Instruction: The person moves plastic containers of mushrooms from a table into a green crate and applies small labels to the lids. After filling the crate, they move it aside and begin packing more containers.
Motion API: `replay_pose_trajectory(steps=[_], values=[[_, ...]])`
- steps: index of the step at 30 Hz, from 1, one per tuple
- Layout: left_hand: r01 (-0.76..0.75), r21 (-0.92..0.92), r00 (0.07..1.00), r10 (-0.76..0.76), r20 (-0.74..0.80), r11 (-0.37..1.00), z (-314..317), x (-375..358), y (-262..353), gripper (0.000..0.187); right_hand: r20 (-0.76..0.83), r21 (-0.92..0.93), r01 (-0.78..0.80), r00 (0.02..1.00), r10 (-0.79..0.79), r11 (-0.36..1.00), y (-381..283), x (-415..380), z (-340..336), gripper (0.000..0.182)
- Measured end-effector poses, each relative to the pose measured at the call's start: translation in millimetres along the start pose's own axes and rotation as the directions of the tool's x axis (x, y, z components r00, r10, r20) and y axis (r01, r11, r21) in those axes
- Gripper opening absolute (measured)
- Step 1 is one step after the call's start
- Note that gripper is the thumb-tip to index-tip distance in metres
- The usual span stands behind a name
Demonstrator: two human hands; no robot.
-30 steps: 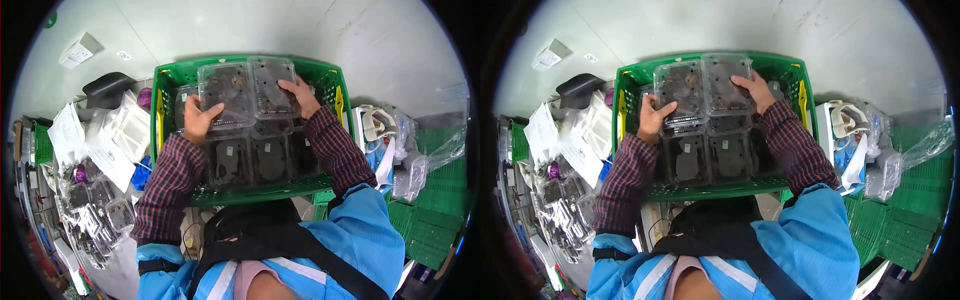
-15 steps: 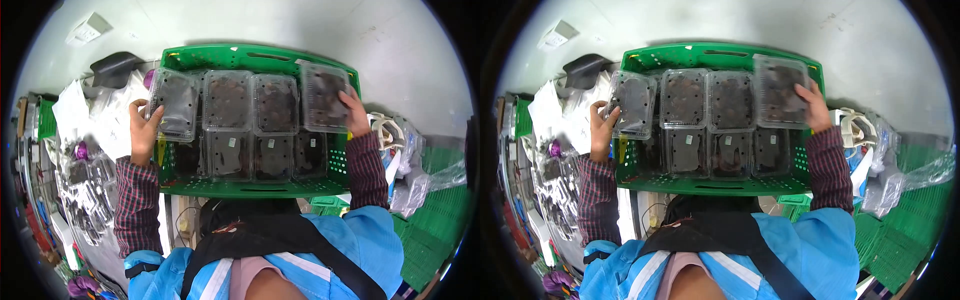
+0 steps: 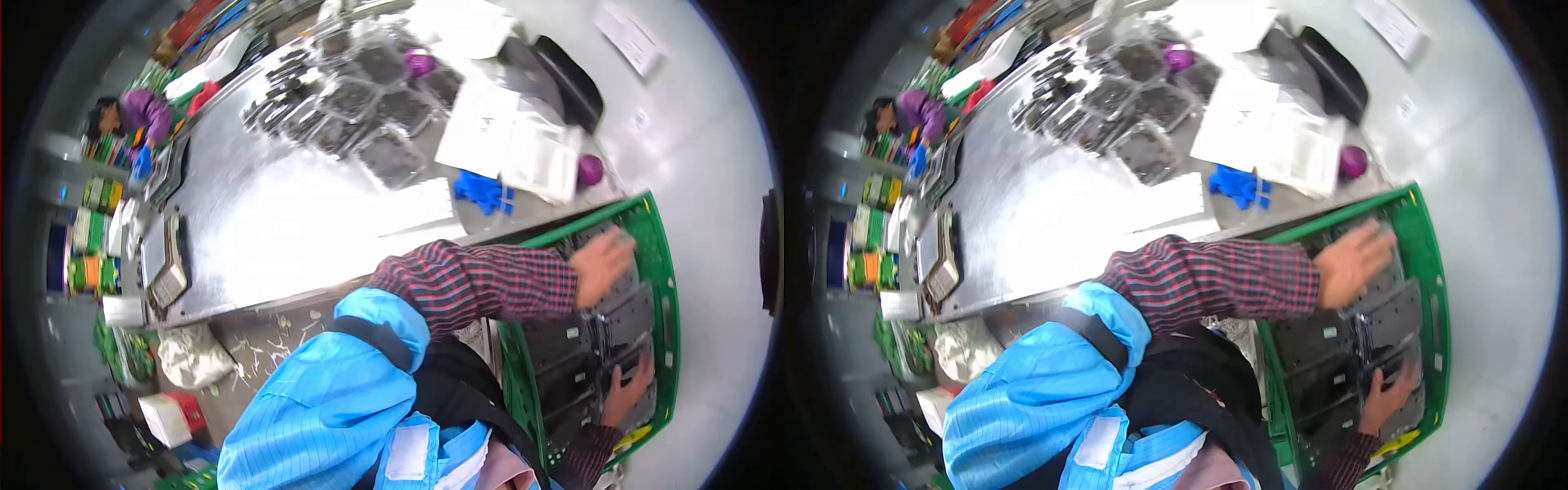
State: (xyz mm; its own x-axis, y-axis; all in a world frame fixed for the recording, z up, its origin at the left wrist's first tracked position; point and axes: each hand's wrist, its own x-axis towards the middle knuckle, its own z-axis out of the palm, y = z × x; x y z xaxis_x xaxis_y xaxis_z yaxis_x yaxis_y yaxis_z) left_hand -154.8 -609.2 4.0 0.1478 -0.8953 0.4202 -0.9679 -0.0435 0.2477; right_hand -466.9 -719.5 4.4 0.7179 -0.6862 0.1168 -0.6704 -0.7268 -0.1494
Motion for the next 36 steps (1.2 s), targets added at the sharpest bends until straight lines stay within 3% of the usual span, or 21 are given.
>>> replay_pose_trajectory(steps=[1, 2, 3, 4, 6, 8, 9, 12, 13, 14, 15, 16, 17, 23, 27, 29, 31, 33, 34, 35, 36], values=[[-0.085, -0.263, 0.987, 0.045, -0.156, 0.961, -35.1, -16.4, -4.5, 0.051, -0.069, 0.072, -0.114, 0.99, 0.119, 0.991, -2.7, 10.2, 0.9, 0.062], [-0.109, -0.347, 0.981, 0.045, -0.187, 0.932, -73.0, -35.8, -18.4, 0.045, -0.067, 0.066, -0.087, 0.994, 0.091, 0.994, -13.7, 22.1, -0.7, 0.062], [-0.146, -0.423, 0.974, 0.055, -0.22, 0.894, -102.2, -57.2, -36.7, 0.04, -0.046, 0.336, -0.12, 0.989, 0.143, 0.934, -26.0, 33.7, -3.5, 0.057], [-0.052, -0.422, 0.965, -0.063, -0.254, 0.905, -121.8, -81.0, -61.8, 0.036, -0.006, 0.576, -0.15, 0.982, 0.187, 0.804, -42.8, 44.2, -11.0, 0.052], [0.185, -0.507, 0.9, -0.352, -0.256, 0.842, -154.8, -140.5, -128.1, 0.03, -0.016, 0.576, -0.074, 0.995, 0.102, 0.814, -113.1, 70.3, -26.4, 0.052], [0.474, -0.386, 0.809, -0.564, -0.163, 0.791, -203.7, -215.8, -208.0, 0.031, -0.039, 0.569, 0.082, 0.997, -0.073, 0.818, -196.0, 97.9, -29.3, 0.051], [0.642, -0.424, 0.708, -0.707, 0.006, 0.639, -229.9, -254.0, -238.9, 0.029, -0.05, 0.554, 0.172, 0.983, -0.174, 0.815, -237.9, 111.9, -28.5, 0.05], [0.696, -0.279, 0.639, -0.748, -0.18, 0.662, -260.5, -384.0, -362.3, 0.029, 0.102, 0.558, 0.227, 0.936, -0.338, 0.798, -369.2, 157.5, 1.1, 0.048], [0.811, -0.244, 0.495, -0.847, -0.195, 0.531, -258.1, -427.7, -409.4, 0.031, 0.03, 0.544, 0.413, 0.861, -0.508, 0.731, -402.4, 177.8, 25.5, 0.049], [0.825, -0.197, 0.512, -0.848, -0.134, 0.529, -276.0, -456.6, -439.2, 0.033, 0.052, 0.622, 0.395, 0.841, -0.539, 0.676, -455.9, 191.1, 38.1, 0.047], [0.841, -0.077, 0.524, -0.841, -0.134, 0.536, -290.6, -481.0, -466.2, 0.032, 0.017, 0.547, 0.543, 0.753, -0.657, 0.637, -504.0, 209.9, 48.8, 0.044], [0.905, -0.056, 0.414, -0.902, -0.121, 0.422, -300.7, -493.4, -482.3, 0.034, 0.055, 0.546, 0.567, 0.71, -0.702, 0.617, -547.5, 230.0, 66.3, 0.043], [0.901, -0.066, 0.419, -0.901, -0.112, 0.428, -305.4, -508.7, -504.9, 0.034, -0.035, 0.493, 0.679, 0.641, -0.767, 0.544, -583.2, 253.8, 95.9, 0.042], [0.946, 0.065, 0.323, -0.938, -0.125, 0.317, -323.8, -550.9, -626.8, 0.053, 0.047, 0.421, 0.681, 0.643, -0.764, 0.599, -740.7, 321.9, 183.2, 0.051], [0.863, 0.309, 0.461, -0.873, -0.16, 0.4, -315.8, -557.6, -672.5, 0.08, 0.156, 0.401, 0.643, 0.654, -0.74, 0.652, -767.0, 329.8, 212.0, 0.078], [0.944, 0.181, 0.274, -0.961, 0.033, 0.275, -329.8, -541.9, -683.3, 0.094, 0.393, 0.377, 0.493, 0.681, -0.618, 0.784, -774.4, 334.6, 199.1, 0.081], [0.941, 0.193, 0.254, -0.957, 0.14, 0.278, -336.5, -541.1, -696.7, 0.09, 0.431, 0.374, 0.483, 0.665, -0.61, 0.791, -772.5, 329.9, 193.3, 0.088], [0.94, -0.048, 0.335, -0.887, 0.317, 0.338, -330.7, -555.8, -704.9, 0.083, 0.709, 0.538, 0.067, 0.503, -0.494, 0.84, -764.9, 328.9, 194.9, 0.093], [0.972, -0.093, 0.234, -0.894, 0.383, 0.214, -326.8, -569.5, -707.9, 0.08, 0.699, 0.657, -0.132, 0.476, -0.534, 0.743, -750.8, 325.4, 207.2, 0.091], [0.989, -0.123, 0.131, -0.885, 0.447, 0.084, -325.3, -580.4, -710.8, 0.077, 0.705, 0.649, -0.137, 0.478, -0.524, 0.748, -747.6, 317.9, 202.0, 0.091], [0.989, -0.137, 0.107, -0.898, 0.426, 0.054, -327.0, -584.4, -699.5, 0.073, 0.73, 0.659, -0.315, 0.487, -0.48, 0.683, -747.7, 304.6, 192.4, 0.089]])
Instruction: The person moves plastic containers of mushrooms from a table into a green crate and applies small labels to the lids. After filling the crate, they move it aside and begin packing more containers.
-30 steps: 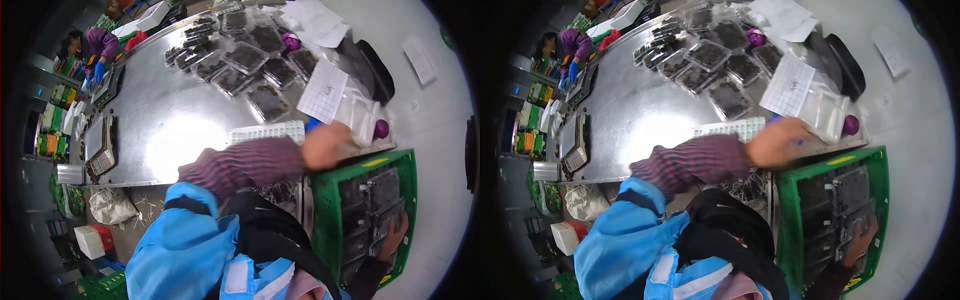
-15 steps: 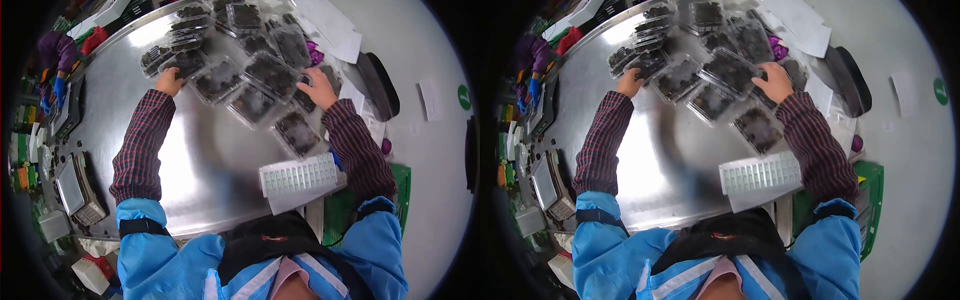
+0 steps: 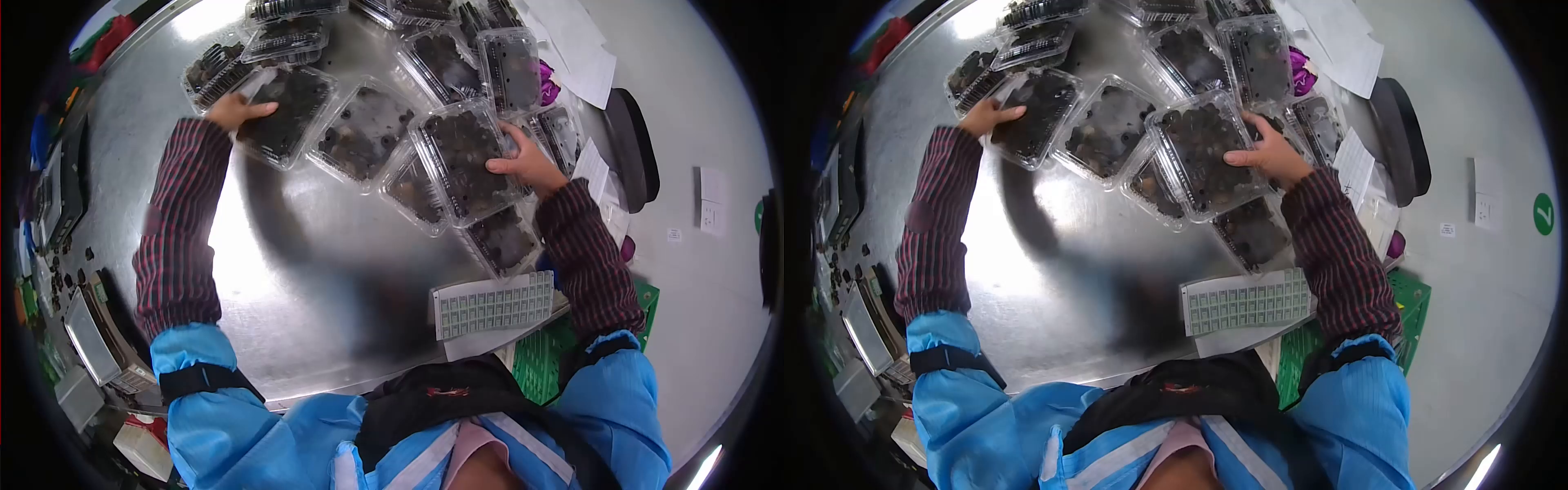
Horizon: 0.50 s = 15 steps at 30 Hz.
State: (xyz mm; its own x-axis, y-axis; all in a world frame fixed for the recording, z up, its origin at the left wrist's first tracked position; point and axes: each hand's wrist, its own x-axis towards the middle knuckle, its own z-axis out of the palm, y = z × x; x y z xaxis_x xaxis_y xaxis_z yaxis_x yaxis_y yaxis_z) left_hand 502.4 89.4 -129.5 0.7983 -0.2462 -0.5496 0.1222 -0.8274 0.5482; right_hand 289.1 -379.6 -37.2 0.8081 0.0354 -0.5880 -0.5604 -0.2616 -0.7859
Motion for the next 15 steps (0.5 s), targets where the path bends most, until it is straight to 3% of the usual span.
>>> replay_pose_trajectory(steps=[1, 2, 3, 5, 6, 8, 11, 13, 15], values=[[0.02, -0.025, 0.999, -0.021, -0.031, 0.999, 3.6, -17.8, -6.7, 0.069, -0.019, 0.183, -0.038, 0.999, 0.042, 0.982, -0.3, -9.8, 5.5, 0.088], [-0.009, -0.267, 1.0, 0.004, -0.022, 0.964, 8.4, -36.2, -15.6, 0.062, -0.102, 0.284, 0.063, 0.994, -0.035, 0.957, 27.9, -6.2, 5.4, 0.076], [-0.034, -0.491, 0.999, 0.028, -0.018, 0.87, 13.6, -55.9, -25.4, 0.055, -0.103, 0.289, 0.064, 0.994, -0.036, 0.955, 35.2, -15.4, 8.3, 0.076], [-0.133, -0.644, 0.991, 0.117, -0.067, 0.754, 19.9, -91.6, -44.0, 0.045, -0.123, 0.375, -0.053, 0.987, 0.106, 0.926, 48.2, -42.0, 18.2, 0.062], [-0.078, -0.745, 0.997, 0.061, -0.05, 0.662, 20.1, -111.1, -45.9, 0.044, -0.127, 0.383, -0.044, 0.987, 0.1, 0.923, 50.7, -52.6, 24.5, 0.062], [-0.026, -0.893, 1.0, 0.016, -0.022, 0.449, 21.2, -131.4, -42.7, 0.044, -0.054, 0.421, -0.155, 0.979, 0.195, 0.894, 49.3, -69.1, 40.8, 0.043], [-0.084, -0.888, 0.991, 0.13, -0.027, 0.451, 23.2, -134.5, 21.6, 0.046, -0.125, 0.289, -0.196, 0.963, 0.24, 0.937, 31.9, -68.7, 59.8, 0.036], [-0.075, -0.786, 0.993, 0.116, -0.004, 0.614, 35.4, -98.1, 44.7, 0.06, -0.17, 0.291, -0.191, 0.954, 0.247, 0.938, 11.6, -60.5, 77.4, 0.038], [-0.067, -0.643, 0.946, 0.254, 0.202, 0.763, 57.0, -52.7, 67.3, 0.054, -0.097, 0.195, -0.092, 0.989, 0.112, 0.976, -1.8, -49.9, 84.7, 0.045]])
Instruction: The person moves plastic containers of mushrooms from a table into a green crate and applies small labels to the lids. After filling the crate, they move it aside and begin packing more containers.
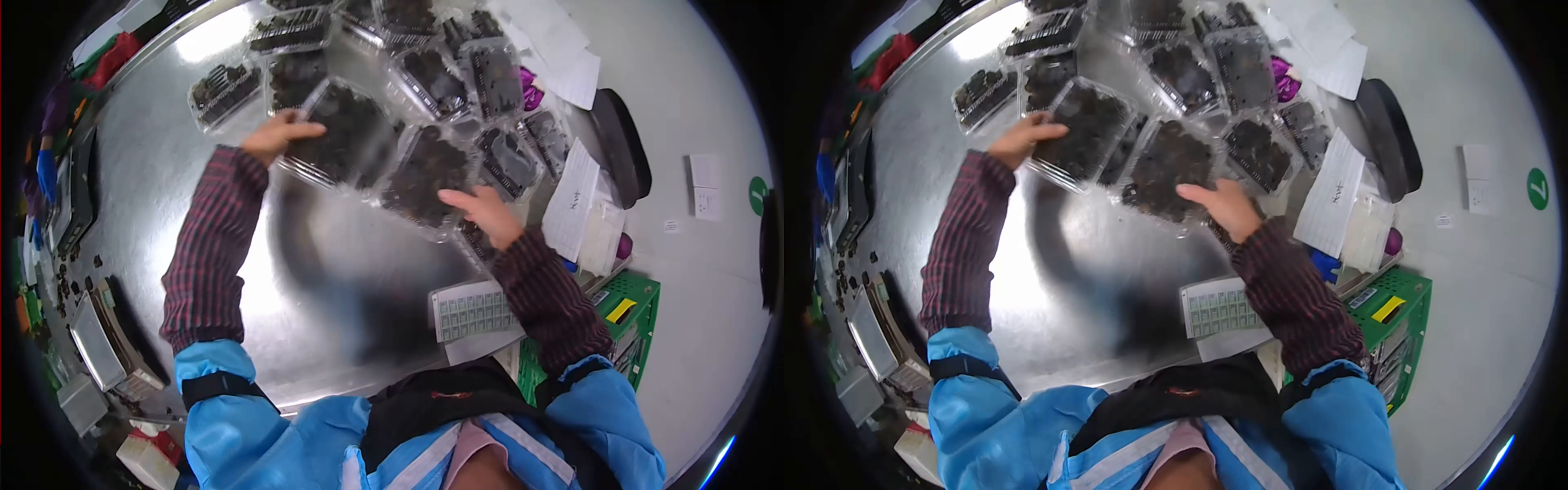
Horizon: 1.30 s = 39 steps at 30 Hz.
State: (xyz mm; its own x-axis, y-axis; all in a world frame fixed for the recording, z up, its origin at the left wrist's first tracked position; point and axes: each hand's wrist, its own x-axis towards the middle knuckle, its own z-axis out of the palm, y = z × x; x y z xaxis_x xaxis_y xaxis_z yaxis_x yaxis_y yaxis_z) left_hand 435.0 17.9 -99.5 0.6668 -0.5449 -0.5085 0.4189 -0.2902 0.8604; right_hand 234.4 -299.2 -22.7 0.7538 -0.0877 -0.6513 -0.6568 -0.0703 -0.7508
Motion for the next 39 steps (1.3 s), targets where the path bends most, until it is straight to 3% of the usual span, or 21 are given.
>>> replay_pose_trajectory(steps=[2, 3, 4, 7, 10, 12, 14, 16, 18, 20, 21, 22, 24, 26, 27, 28, 31, 35, 36, 37, 39], values=[[0.093, -0.12, 0.994, -0.085, 0.073, 0.988, 21.0, 14.2, 10.0, 0.056, 0.071, 0.146, 0.108, 0.99, -0.119, 0.983, 11.0, 25.2, 6.4, 0.056], [0.013, -0.115, 0.999, -0.007, 0.05, 0.993, 15.3, 39.1, -15.4, 0.06, -0.035, 0.161, 0.172, 0.985, -0.168, 0.972, 35.9, 50.9, 3.2, 0.075], [-0.014, -0.189, 0.975, 0.055, 0.217, 0.982, 26.1, 23.7, 6.5, 0.064, -0.011, 0.23, 0.135, 0.991, -0.136, 0.964, 33.7, 49.4, 2.4, 0.09], [-0.124, -0.153, 0.979, 0.146, 0.143, 0.98, 27.3, 7.9, -10.2, 0.082, 0.016, 0.302, 0.213, 0.973, -0.229, 0.929, 38.1, 45.6, 3.4, 0.091], [-0.062, -0.334, 0.99, 0.101, 0.1, 0.941, 32.1, -38.8, -34.8, 0.081, 0.055, 0.489, 0.149, 0.978, -0.201, 0.859, 43.9, 42.7, 6.2, 0.084], [0.089, -0.43, 0.982, -0.008, 0.187, 0.898, 30.2, -71.2, -57.5, 0.079, 0.228, 0.576, -0.078, 0.971, -0.069, 0.814, 44.2, 32.6, 10.2, 0.074], [-0.021, -0.544, 0.997, 0.057, 0.049, 0.839, 44.9, -109.3, -76.8, 0.073, 0.277, 0.572, -0.065, 0.953, -0.118, 0.818, 51.1, 21.9, 20.9, 0.066], [-0.067, -0.524, 0.997, 0.036, -0.069, 0.849, 55.1, -143.7, -96.9, 0.07, 0.334, 0.59, -0.038, 0.921, -0.2, 0.807, 58.5, 8.4, 33.5, 0.064], [-0.009, -0.574, 0.985, -0.091, -0.145, 0.819, 65.0, -186.6, -108.8, 0.05, 0.45, 0.641, -0.196, 0.88, -0.156, 0.742, 63.6, -11.7, 39.4, 0.052], [-0.094, -0.65, 0.988, -0.011, -0.155, 0.754, 40.5, -206.9, -180.0, 0.038, 0.435, 0.624, -0.271, 0.899, -0.038, 0.733, 68.5, -35.2, 37.6, 0.037], [-0.119, -0.688, 0.993, 0.073, -0.096, 0.716, 77.7, -229.1, -123.5, 0.039, 0.393, 0.636, -0.245, 0.919, -0.033, 0.731, 70.5, -49.5, 33.7, 0.033], [-0.119, -0.669, 0.99, 0.141, -0.022, 0.733, 74.1, -218.8, -117.1, 0.043, 0.332, 0.645, -0.2, 0.943, -0.035, 0.737, 70.3, -49.8, 29.2, 0.03], [-0.119, -0.689, 0.967, 0.242, 0.084, 0.715, 118.3, -224.5, -63.1, 0.043, 0.286, 0.766, -0.021, 0.906, -0.311, 0.643, 64.6, -93.3, -3.0, 0.03], [-0.105, -0.665, 0.956, 0.259, 0.137, 0.739, 145.5, -221.1, -41.8, 0.042, 0.127, 0.761, 0.144, 0.923, -0.362, 0.633, 69.6, -142.3, -38.8, 0.029], [-0.027, -0.647, 0.916, 0.278, 0.288, 0.762, 162.1, -220.0, -20.0, 0.04, 0.045, 0.724, 0.252, 0.911, -0.41, 0.642, 71.2, -166.2, -54.0, 0.028], [-0.02, -0.64, 0.937, 0.239, 0.257, 0.768, 186.9, -220.1, -6.0, 0.032, -0.016, 0.735, 0.281, 0.917, -0.398, 0.618, 78.7, -194.3, -70.8, 0.028], [0.107, -0.561, 0.812, 0.253, 0.526, 0.821, 251.4, -186.0, 20.8, 0.019, -0.182, 0.697, 0.339, 0.936, -0.302, 0.632, 124.9, -278.3, -128.6, 0.028], [0.126, -0.308, 0.813, 0.08, 0.577, 0.943, 446.7, -200.1, 90.4, 0.012, -0.417, 0.691, 0.547, 0.835, -0.357, 0.472, 212.9, -400.7, -202.3, 0.026], [0.149, -0.259, 0.796, 0.039, 0.604, 0.954, 492.9, -199.9, 100.1, 0.01, -0.519, 0.75, 0.55, 0.834, -0.188, 0.368, 223.2, -430.8, -211.9, 0.023], [0.171, -0.207, 0.755, 0.007, 0.656, 0.963, 532.6, -195.3, 104.1, 0.01, -0.652, 0.674, 0.642, 0.749, -0.113, 0.366, 248.4, -455.8, -227.0, 0.022], [0.188, -0.083, 0.692, -0.072, 0.718, 0.979, 612.5, -192.2, 109.0, 0.01, -0.691, 0.656, 0.639, 0.722, -0.021, 0.403, 297.8, -513.0, -256.9, 0.02]])
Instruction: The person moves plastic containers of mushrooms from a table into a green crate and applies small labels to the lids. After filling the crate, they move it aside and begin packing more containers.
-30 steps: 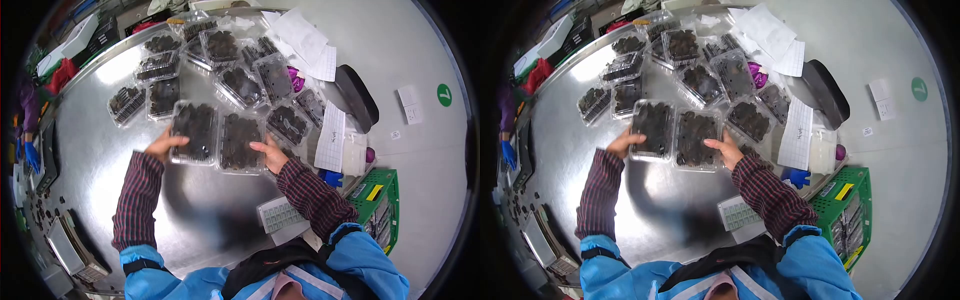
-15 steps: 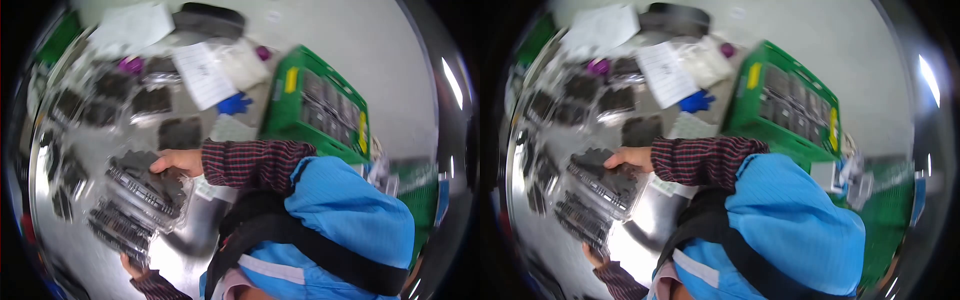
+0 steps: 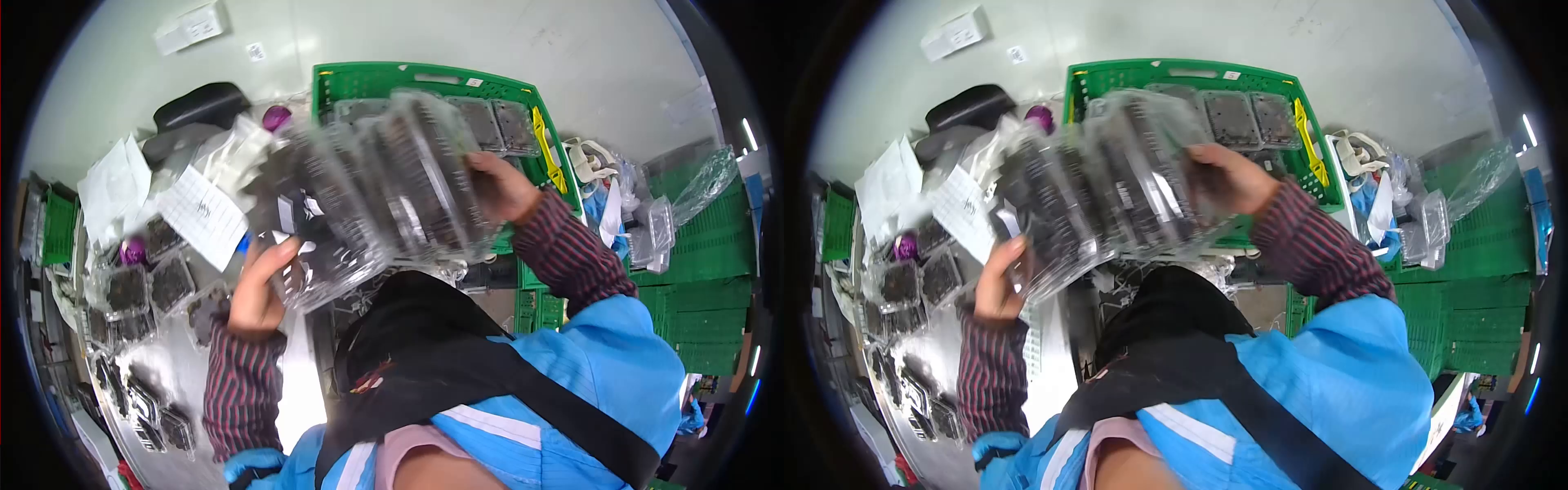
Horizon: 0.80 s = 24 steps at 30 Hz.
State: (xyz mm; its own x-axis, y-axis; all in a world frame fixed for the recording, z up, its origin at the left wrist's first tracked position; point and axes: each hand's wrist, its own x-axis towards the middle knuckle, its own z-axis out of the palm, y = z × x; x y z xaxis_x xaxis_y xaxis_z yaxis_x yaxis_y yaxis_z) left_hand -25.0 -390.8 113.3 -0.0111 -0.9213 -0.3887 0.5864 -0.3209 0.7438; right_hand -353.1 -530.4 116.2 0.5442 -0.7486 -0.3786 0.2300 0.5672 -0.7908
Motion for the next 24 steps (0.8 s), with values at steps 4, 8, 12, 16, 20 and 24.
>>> replay_pose_trajectory(steps=[4, 8, 12, 16, 20, 24], values=[[0.191, 0.248, 0.929, -0.256, 0.267, 0.95, 82.9, 121.2, -25.0, 0.025, -0.028, 0.121, -0.036, 0.999, 0.039, 0.992, -36.1, -15.3, -101.5, 0.019], [0.077, 0.536, 0.95, -0.224, 0.216, 0.841, 107.9, 204.7, -82.4, 0.082, -0.339, -0.097, -0.216, 0.925, 0.172, 0.972, -37.4, 0.1, -170.2, 0.033], [-0.229, 0.916, 0.963, 0.215, 0.163, 0.33, 86.9, 217.0, -106.6, 0.069, -0.304, -0.234, -0.323, 0.92, 0.247, 0.917, -50.7, -2.7, -185.3, 0.047], [0.019, 0.795, 1.0, -0.005, -0.02, 0.606, 115.9, 176.7, -83.1, 0.041, -0.377, -0.271, -0.275, 0.912, 0.161, 0.923, -30.2, 4.0, -215.3, 0.039], [0.206, 0.708, 0.978, -0.126, -0.164, 0.676, 85.4, 150.9, -58.4, 0.037, -0.289, -0.243, -0.232, 0.944, 0.158, 0.942, -31.4, -7.4, -233.1, 0.031], [0.193, 0.818, 0.963, 0.058, -0.265, 0.542, 45.1, 127.3, -21.6, 0.035, -0.389, -0.225, -0.238, 0.911, 0.137, 0.945, -45.9, -52.9, -271.2, 0.031]])
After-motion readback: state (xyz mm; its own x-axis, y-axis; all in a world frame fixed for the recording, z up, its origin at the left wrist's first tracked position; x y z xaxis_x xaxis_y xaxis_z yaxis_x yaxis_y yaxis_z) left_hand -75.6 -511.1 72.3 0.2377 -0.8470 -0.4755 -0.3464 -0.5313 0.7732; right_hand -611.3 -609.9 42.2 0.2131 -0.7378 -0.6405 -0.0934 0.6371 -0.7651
